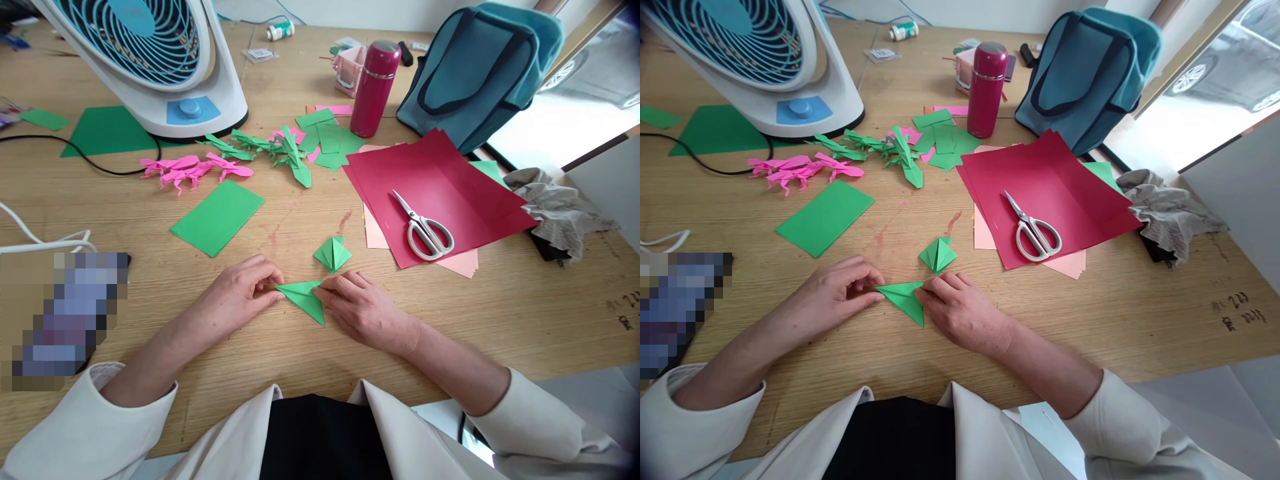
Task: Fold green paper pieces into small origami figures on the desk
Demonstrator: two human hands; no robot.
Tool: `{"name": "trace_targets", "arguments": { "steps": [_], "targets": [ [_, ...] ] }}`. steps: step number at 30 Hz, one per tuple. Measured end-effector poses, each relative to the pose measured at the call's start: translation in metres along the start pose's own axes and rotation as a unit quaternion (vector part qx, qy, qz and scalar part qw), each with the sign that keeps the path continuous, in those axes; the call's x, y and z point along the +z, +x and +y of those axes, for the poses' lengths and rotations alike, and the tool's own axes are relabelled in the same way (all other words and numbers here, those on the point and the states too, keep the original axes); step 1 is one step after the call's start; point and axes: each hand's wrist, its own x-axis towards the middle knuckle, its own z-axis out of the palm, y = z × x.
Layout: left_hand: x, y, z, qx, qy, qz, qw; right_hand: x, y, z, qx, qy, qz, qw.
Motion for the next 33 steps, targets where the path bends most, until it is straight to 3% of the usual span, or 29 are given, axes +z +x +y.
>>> {"name": "trace_targets", "arguments": {
  "steps": [21, 33],
  "targets": [
    [-0.004, 0.001, 0.001, -0.035, -0.002, -0.055, 0.998, -0.001, 0.001, -0.001, 0.009, -0.007, -0.016, 1.0],
    [-0.005, 0.001, 0.014, -0.033, -0.052, 0.041, 0.997, 0.001, 0.0, 0.0, -0.009, -0.009, 0.006, 1.0]
  ]
}}
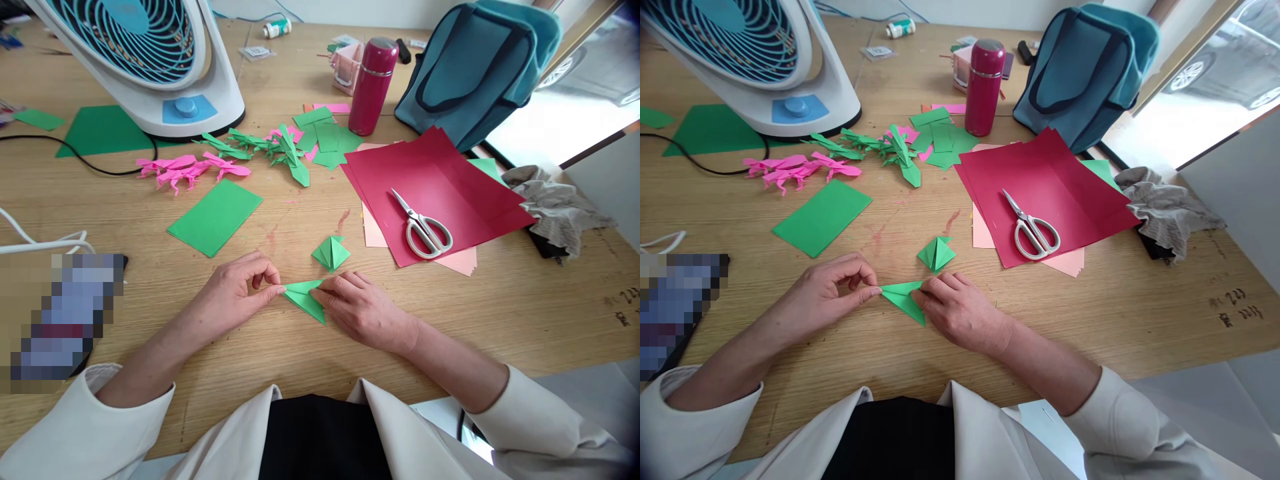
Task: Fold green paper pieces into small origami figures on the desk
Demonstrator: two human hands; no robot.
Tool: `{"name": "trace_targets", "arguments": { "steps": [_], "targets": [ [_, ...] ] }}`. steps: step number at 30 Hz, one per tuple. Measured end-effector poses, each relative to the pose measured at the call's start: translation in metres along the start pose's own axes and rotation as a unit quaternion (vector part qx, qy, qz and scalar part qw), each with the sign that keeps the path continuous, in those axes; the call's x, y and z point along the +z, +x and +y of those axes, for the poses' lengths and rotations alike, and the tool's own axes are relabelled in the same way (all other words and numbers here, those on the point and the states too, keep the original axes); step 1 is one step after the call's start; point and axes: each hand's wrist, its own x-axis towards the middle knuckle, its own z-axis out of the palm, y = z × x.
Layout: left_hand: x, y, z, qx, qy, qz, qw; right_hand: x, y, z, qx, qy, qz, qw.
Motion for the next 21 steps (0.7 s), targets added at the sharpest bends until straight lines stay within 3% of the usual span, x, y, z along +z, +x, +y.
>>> {"name": "trace_targets", "arguments": {
  "steps": [9, 13, 17, 21],
  "targets": [
    [0.001, 0.0, 0.0, -0.031, -0.121, 0.014, 0.992, -0.002, -0.001, -0.002, -0.039, 0.013, -0.009, 0.999],
    [0.001, 0.002, 0.003, -0.067, -0.208, -0.01, 0.976, -0.002, 0.001, -0.003, -0.059, 0.024, -0.011, 0.998],
    [0.01, 0.004, 0.005, -0.086, -0.268, -0.023, 0.959, -0.002, 0.002, -0.003, -0.068, 0.037, -0.019, 0.997],
    [0.022, 0.005, 0.008, -0.093, -0.261, -0.017, 0.961, -0.002, 0.0, -0.002, -0.071, 0.044, -0.03, 0.996]
  ]
}}
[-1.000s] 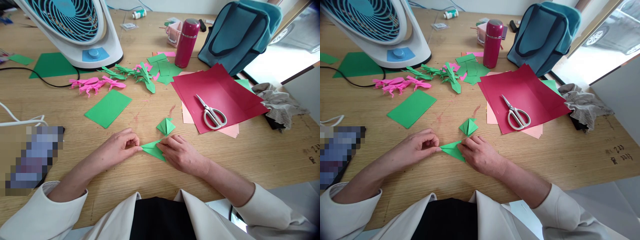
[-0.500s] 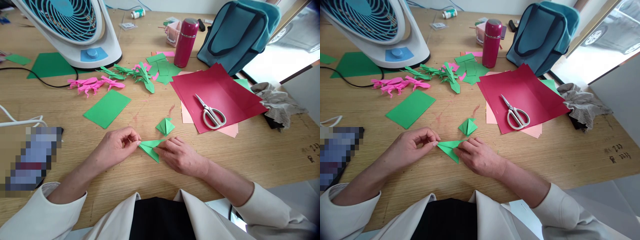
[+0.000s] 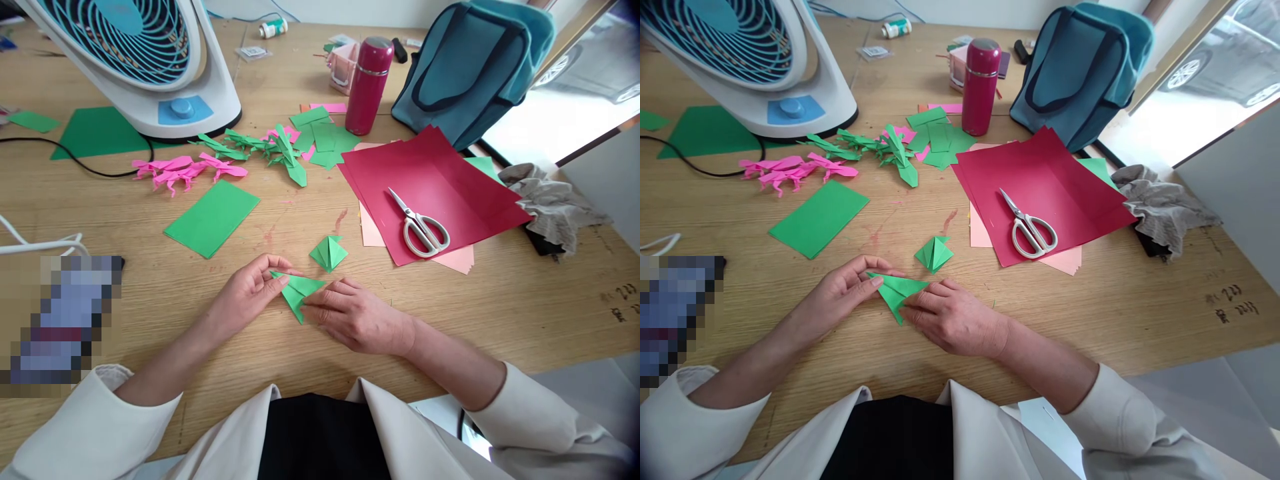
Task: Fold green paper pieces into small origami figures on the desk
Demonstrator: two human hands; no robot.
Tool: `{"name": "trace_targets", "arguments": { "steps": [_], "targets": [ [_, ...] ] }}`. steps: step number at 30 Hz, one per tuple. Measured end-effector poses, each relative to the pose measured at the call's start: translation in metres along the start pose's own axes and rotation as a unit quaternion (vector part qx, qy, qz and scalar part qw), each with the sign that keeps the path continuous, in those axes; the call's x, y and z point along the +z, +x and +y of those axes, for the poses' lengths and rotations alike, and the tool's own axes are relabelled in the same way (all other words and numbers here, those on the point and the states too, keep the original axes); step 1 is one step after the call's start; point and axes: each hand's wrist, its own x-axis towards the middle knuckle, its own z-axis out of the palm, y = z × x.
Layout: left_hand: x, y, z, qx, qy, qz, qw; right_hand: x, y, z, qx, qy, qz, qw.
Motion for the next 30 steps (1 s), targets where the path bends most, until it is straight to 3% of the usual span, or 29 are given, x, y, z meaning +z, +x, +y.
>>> {"name": "trace_targets", "arguments": {
  "steps": [7, 11, 15, 21, 30],
  "targets": [
    [0.014, 0.0, -0.007, -0.016, 0.016, 0.058, 0.998, -0.002, 0.0, 0.001, -0.014, 0.002, 0.007, 1.0],
    [0.012, 0.002, -0.007, -0.021, 0.025, 0.085, 0.996, -0.002, -0.001, 0.001, -0.018, 0.005, 0.039, 0.999],
    [0.009, 0.003, -0.008, -0.013, 0.047, 0.11, 0.993, -0.001, -0.002, 0.001, 0.021, -0.017, 0.064, 0.998],
    [0.015, 0.003, -0.011, 0.024, 0.153, 0.137, 0.978, 0.001, 0.0, 0.0, 0.06, -0.016, 0.047, 0.997],
    [0.031, 0.001, -0.014, 0.144, 0.298, 0.188, 0.925, 0.002, 0.003, 0.001, 0.073, -0.021, 0.025, 0.997]
  ]
}}
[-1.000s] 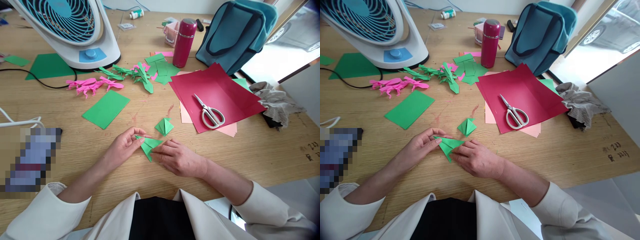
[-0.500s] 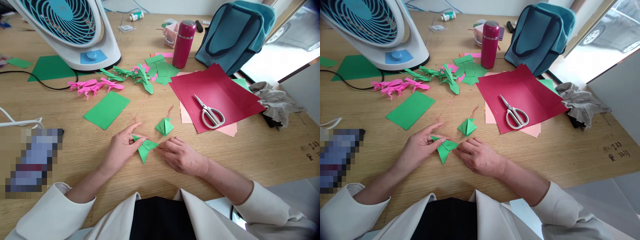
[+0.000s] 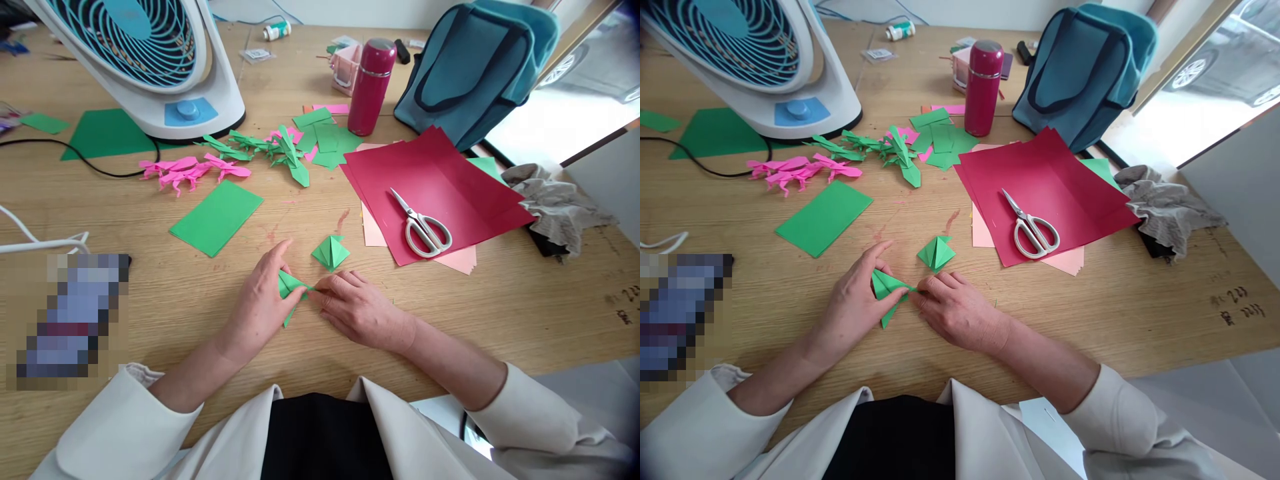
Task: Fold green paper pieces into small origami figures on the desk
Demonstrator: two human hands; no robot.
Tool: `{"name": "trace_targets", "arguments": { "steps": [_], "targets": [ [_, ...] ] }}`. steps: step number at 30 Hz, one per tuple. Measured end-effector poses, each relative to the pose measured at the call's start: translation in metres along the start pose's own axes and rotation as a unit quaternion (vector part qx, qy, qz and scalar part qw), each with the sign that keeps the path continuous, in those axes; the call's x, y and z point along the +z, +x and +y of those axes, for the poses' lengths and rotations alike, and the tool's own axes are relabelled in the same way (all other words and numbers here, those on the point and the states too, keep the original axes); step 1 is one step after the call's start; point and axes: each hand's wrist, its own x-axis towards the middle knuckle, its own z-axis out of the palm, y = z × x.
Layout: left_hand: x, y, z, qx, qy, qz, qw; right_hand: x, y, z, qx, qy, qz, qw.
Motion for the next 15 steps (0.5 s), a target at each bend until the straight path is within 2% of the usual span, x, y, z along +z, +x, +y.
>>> {"name": "trace_targets", "arguments": {
  "steps": [5, 8, 11, 13, 15],
  "targets": [
    [0.003, -0.015, 0.003, -0.02, -0.063, 0.025, 0.997, -0.001, 0.0, -0.001, 0.0, -0.013, -0.011, 1.0],
    [0.001, -0.027, 0.003, -0.042, -0.135, 0.007, 0.99, -0.001, -0.001, -0.001, 0.001, -0.027, -0.005, 1.0],
    [-0.003, -0.039, 0.002, -0.066, -0.146, -0.024, 0.987, 0.0, -0.002, -0.001, 0.0, -0.039, -0.005, 0.999],
    [-0.004, -0.045, 0.0, -0.057, -0.137, -0.047, 0.988, 0.0, -0.002, -0.001, 0.0, -0.044, -0.009, 0.999],
    [-0.004, -0.049, -0.002, -0.02, -0.128, -0.061, 0.99, -0.001, -0.002, -0.001, 0.001, -0.047, -0.011, 0.999]
  ]
}}
